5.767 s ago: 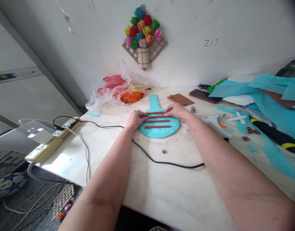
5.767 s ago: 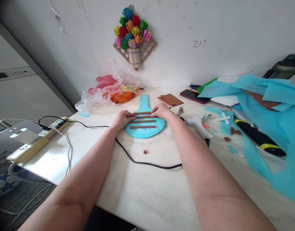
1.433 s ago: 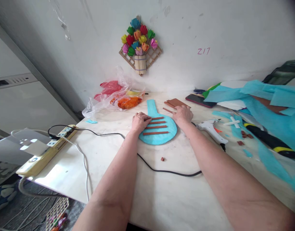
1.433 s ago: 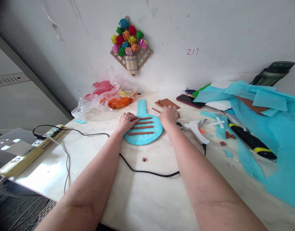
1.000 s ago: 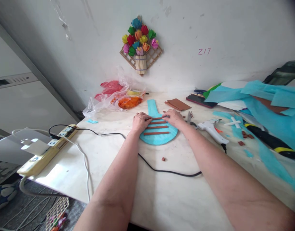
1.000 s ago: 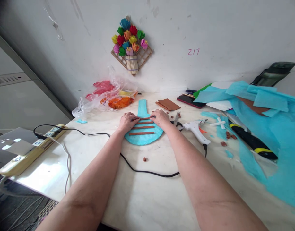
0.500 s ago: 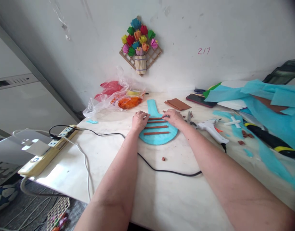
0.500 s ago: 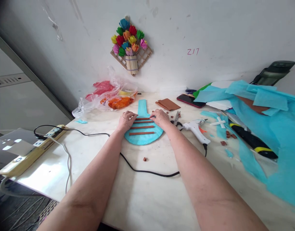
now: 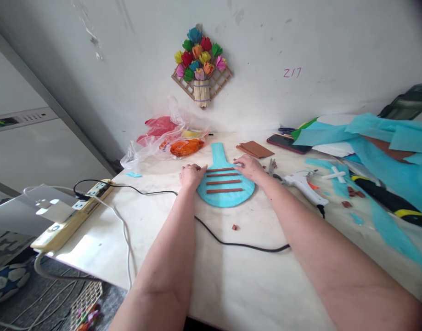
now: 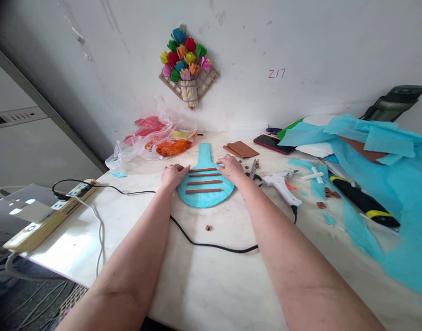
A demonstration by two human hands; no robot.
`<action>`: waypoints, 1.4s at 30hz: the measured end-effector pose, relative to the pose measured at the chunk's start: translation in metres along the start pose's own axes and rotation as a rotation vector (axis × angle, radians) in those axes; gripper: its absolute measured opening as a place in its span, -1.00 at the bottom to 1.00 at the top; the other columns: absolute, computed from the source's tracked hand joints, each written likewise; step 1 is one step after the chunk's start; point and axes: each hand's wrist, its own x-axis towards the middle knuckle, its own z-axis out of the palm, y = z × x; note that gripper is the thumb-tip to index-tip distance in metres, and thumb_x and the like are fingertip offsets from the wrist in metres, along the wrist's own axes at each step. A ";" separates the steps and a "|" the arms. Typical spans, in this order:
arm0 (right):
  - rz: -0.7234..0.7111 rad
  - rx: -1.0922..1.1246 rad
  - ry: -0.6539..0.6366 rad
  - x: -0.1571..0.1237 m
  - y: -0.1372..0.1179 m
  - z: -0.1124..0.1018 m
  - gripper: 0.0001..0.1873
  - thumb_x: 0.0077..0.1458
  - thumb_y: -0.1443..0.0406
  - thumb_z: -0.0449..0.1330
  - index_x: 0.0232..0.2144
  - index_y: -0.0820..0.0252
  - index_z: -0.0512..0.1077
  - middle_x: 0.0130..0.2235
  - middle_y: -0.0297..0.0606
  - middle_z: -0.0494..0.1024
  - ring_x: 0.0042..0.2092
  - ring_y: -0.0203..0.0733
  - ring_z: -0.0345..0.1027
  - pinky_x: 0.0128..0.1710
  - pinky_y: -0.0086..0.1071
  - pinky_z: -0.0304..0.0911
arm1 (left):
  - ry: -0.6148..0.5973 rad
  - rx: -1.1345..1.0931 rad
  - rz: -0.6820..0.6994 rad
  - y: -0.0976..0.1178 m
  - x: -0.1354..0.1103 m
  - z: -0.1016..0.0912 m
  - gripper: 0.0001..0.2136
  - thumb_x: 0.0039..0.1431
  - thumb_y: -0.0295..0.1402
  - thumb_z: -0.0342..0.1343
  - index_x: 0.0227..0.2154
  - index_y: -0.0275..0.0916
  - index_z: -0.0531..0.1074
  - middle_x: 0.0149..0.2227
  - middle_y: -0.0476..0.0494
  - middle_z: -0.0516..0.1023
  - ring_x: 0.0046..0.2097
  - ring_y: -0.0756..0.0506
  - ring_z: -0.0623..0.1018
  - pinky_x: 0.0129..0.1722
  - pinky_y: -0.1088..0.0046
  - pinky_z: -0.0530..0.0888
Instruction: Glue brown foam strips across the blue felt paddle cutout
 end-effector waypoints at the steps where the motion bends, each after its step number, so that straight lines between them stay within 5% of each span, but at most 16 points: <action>1: 0.031 -0.001 -0.002 0.001 0.000 -0.002 -0.77 0.00 0.28 0.12 -0.27 0.19 0.49 -0.21 -0.16 0.47 -0.17 -0.17 0.32 -0.20 -0.39 0.16 | -0.004 -0.002 -0.004 0.001 0.000 0.000 -0.55 -0.05 0.08 -0.07 -0.39 -0.18 0.49 -0.22 -0.24 0.49 -0.06 -0.24 0.36 -0.16 0.27 0.30; 6: 0.285 -0.103 -0.115 -0.002 -0.010 -0.017 -0.60 0.05 0.06 0.00 -0.38 0.20 0.49 -0.27 -0.10 0.51 -0.20 -0.06 0.35 -0.31 -0.32 0.19 | -0.004 0.002 -0.037 0.004 -0.003 -0.001 -0.57 -0.06 0.06 -0.06 -0.43 -0.20 0.47 -0.20 -0.26 0.46 -0.04 -0.26 0.32 -0.11 0.23 0.26; 14: 0.393 -0.118 -0.167 -0.003 -0.015 -0.016 -0.64 -0.10 0.03 0.15 -0.34 0.14 0.46 -0.19 -0.15 0.50 -0.16 -0.04 0.35 -0.28 -0.29 0.19 | -0.032 -0.016 0.000 0.003 -0.001 0.006 -0.65 -0.06 -0.02 0.00 -0.45 -0.21 0.46 -0.15 -0.26 0.43 -0.02 -0.27 0.28 -0.09 0.20 0.22; 20: 0.416 -0.025 -0.156 -0.001 -0.011 -0.016 -0.68 -0.16 0.04 0.20 -0.44 0.15 0.48 -0.31 -0.18 0.53 -0.26 -0.09 0.37 -0.35 -0.33 0.18 | -0.032 -0.060 -0.008 0.001 0.001 0.008 -0.63 -0.05 0.01 -0.01 -0.46 -0.24 0.44 -0.20 -0.29 0.47 -0.03 -0.28 0.32 -0.12 0.22 0.22; 31: 0.421 0.149 -0.115 0.000 -0.004 -0.016 -0.70 -0.21 0.05 0.24 -0.55 0.16 0.49 -0.46 -0.24 0.51 -0.39 -0.18 0.34 -0.45 -0.38 0.15 | 0.002 -0.381 -0.045 -0.004 0.004 0.005 -0.67 -0.18 -0.02 0.14 -0.54 -0.21 0.33 -0.46 -0.12 0.46 -0.37 -0.11 0.44 -0.41 0.43 0.27; 42: 0.418 0.377 0.040 0.001 -0.001 -0.010 -0.70 -0.18 0.08 0.22 -0.48 0.20 0.39 -0.43 -0.27 0.47 -0.36 -0.22 0.33 -0.37 -0.37 0.20 | 0.023 -0.788 0.015 -0.009 0.006 0.015 -0.51 -0.21 -0.13 0.21 -0.20 -0.24 0.25 -0.54 0.01 0.41 -0.47 -0.02 0.44 -0.48 0.50 0.30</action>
